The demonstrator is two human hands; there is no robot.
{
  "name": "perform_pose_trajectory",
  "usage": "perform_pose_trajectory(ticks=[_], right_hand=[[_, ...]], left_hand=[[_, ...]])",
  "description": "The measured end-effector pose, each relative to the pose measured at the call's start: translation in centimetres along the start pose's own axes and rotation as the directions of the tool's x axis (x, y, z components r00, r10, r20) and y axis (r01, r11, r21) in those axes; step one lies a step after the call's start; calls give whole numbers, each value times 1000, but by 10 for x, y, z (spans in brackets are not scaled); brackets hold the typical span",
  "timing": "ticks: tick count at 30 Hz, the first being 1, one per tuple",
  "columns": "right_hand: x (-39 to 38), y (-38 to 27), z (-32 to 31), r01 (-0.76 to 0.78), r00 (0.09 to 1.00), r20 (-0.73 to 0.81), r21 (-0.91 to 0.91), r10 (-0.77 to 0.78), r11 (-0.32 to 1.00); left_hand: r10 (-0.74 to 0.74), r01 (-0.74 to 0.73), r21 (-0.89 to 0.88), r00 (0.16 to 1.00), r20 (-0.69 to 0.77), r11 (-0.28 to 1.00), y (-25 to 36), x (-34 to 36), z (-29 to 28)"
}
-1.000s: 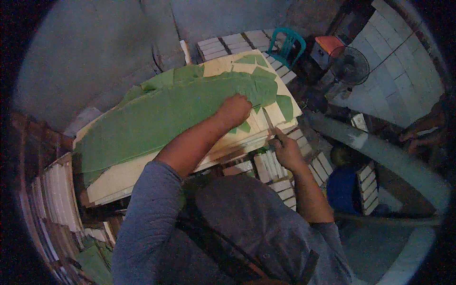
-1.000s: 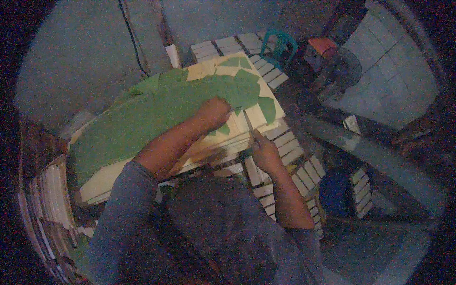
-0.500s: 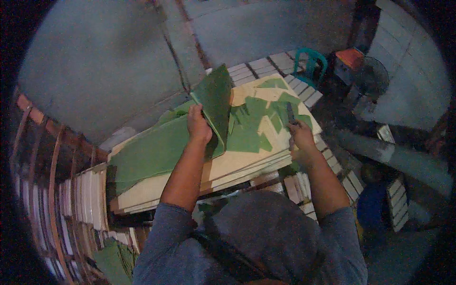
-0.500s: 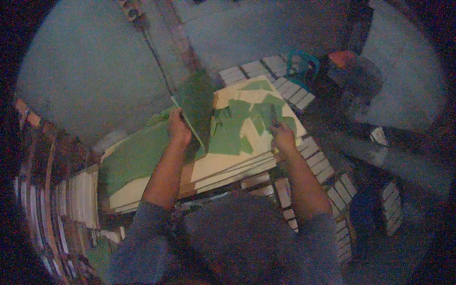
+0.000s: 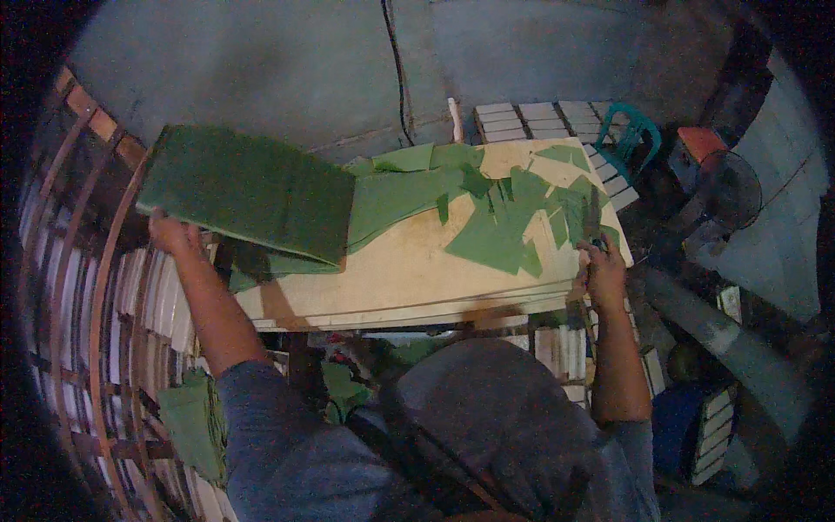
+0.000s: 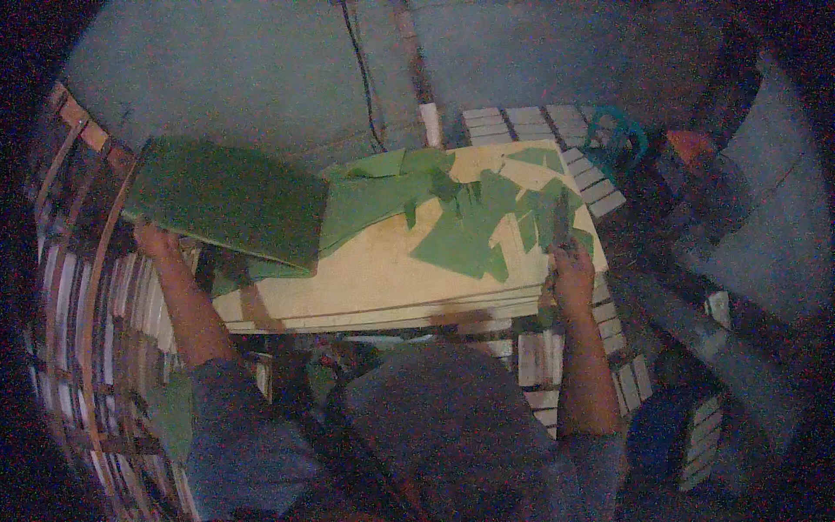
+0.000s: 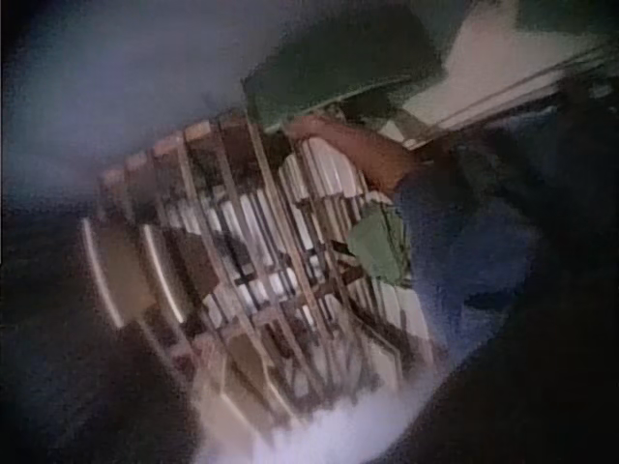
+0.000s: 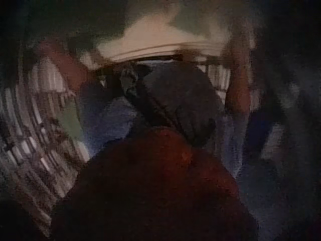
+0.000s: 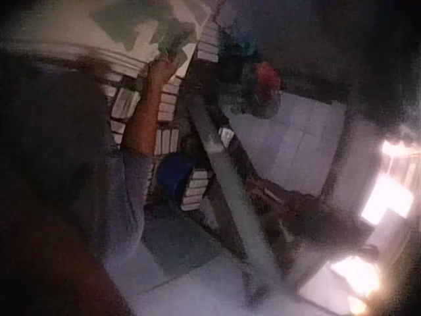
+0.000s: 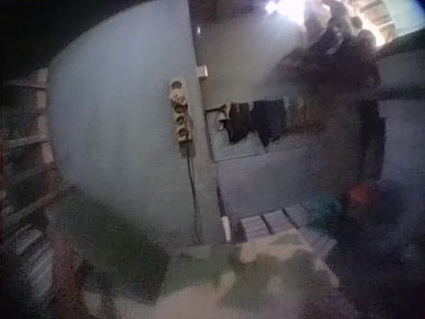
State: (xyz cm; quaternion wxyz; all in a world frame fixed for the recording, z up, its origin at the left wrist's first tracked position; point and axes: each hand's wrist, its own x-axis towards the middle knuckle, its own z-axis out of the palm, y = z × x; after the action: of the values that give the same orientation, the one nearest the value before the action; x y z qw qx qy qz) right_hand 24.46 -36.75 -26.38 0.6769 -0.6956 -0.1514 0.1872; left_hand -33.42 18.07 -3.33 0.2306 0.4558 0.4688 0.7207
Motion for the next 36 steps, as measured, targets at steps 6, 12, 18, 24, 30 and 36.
perform_pose_trajectory(ticks=[6,12,18,24,30,36], right_hand=[[-27,-31,5,-27,998,47,-94,32,995],[-18,-3,29,17,992,124,-175,5,984],[-46,-23,26,66,986,158,-82,-52,994],[-85,-42,15,28,1000,3,111,-28,993],[-66,-49,33,15,999,49,6,-15,1000],[-36,-35,63,59,995,-91,131,-47,990]], left_hand=[[129,-118,-238,991,35,964,-17,85,-77],[340,-514,228,780,526,827,-18,-119,62],[-253,395,-170,809,531,903,-30,-133,103],[78,72,-339,909,410,938,68,-152,135],[731,-391,-625,464,500,676,80,-406,205],[730,-369,-692,-48,681,621,34,-582,186]])
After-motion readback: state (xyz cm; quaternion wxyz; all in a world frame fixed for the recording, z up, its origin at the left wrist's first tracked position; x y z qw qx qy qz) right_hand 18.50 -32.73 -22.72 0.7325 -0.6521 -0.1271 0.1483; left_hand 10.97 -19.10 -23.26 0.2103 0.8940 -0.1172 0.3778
